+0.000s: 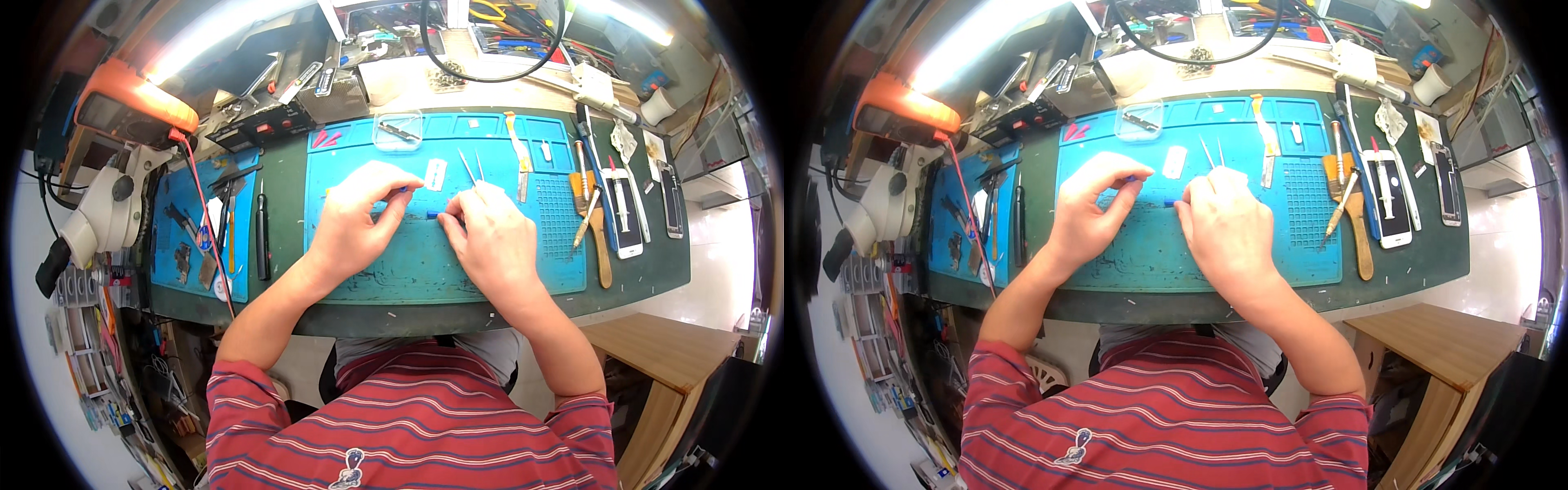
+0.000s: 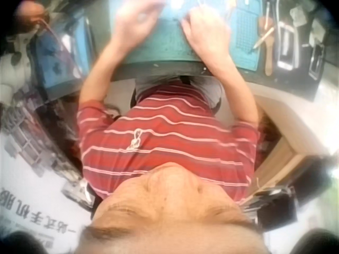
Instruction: The person retrieves a plastic bag from a glass display counter and moves to a workbench. They use scissors to open the bag and remove a small component. The person then uses tweezers to manipulate the component and a cotton swab to clean it on a blue mat.
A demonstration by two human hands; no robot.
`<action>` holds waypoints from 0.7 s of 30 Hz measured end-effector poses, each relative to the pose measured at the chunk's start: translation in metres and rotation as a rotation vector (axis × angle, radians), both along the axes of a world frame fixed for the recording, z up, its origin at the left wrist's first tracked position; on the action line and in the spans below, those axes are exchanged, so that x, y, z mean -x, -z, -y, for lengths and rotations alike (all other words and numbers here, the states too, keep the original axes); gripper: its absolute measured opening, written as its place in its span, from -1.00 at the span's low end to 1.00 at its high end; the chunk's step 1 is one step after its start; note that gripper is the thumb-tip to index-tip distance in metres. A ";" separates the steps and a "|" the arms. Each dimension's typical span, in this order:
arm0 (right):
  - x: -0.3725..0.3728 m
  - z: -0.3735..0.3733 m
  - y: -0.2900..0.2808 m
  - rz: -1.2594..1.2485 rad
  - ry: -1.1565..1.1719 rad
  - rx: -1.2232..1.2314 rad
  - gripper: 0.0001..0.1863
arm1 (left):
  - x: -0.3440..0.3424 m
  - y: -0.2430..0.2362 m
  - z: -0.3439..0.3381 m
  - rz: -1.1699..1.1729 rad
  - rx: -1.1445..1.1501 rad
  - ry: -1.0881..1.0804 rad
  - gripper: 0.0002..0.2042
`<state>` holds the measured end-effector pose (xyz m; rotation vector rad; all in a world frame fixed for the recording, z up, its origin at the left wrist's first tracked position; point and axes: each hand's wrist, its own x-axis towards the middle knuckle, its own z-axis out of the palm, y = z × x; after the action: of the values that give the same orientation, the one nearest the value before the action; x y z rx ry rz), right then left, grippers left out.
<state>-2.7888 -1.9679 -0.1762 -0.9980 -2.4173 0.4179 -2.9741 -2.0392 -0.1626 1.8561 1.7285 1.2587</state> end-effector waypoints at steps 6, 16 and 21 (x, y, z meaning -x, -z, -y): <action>0.002 -0.013 0.011 -0.039 -0.134 -0.094 -0.85 | -0.003 0.002 0.004 0.061 0.088 -0.035 -0.80; -0.008 -0.029 -0.007 -0.125 0.036 0.020 -0.95 | 0.004 0.000 0.005 0.229 0.199 -0.096 -0.82; 0.001 -0.041 -0.005 0.059 -0.203 -0.119 -0.86 | 0.002 0.002 0.003 0.174 0.093 -0.097 -0.83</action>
<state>-2.7899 -1.9272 -0.1716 -0.7264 -2.5740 0.3129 -2.9765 -2.0421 -0.1645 1.5787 1.7693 1.3095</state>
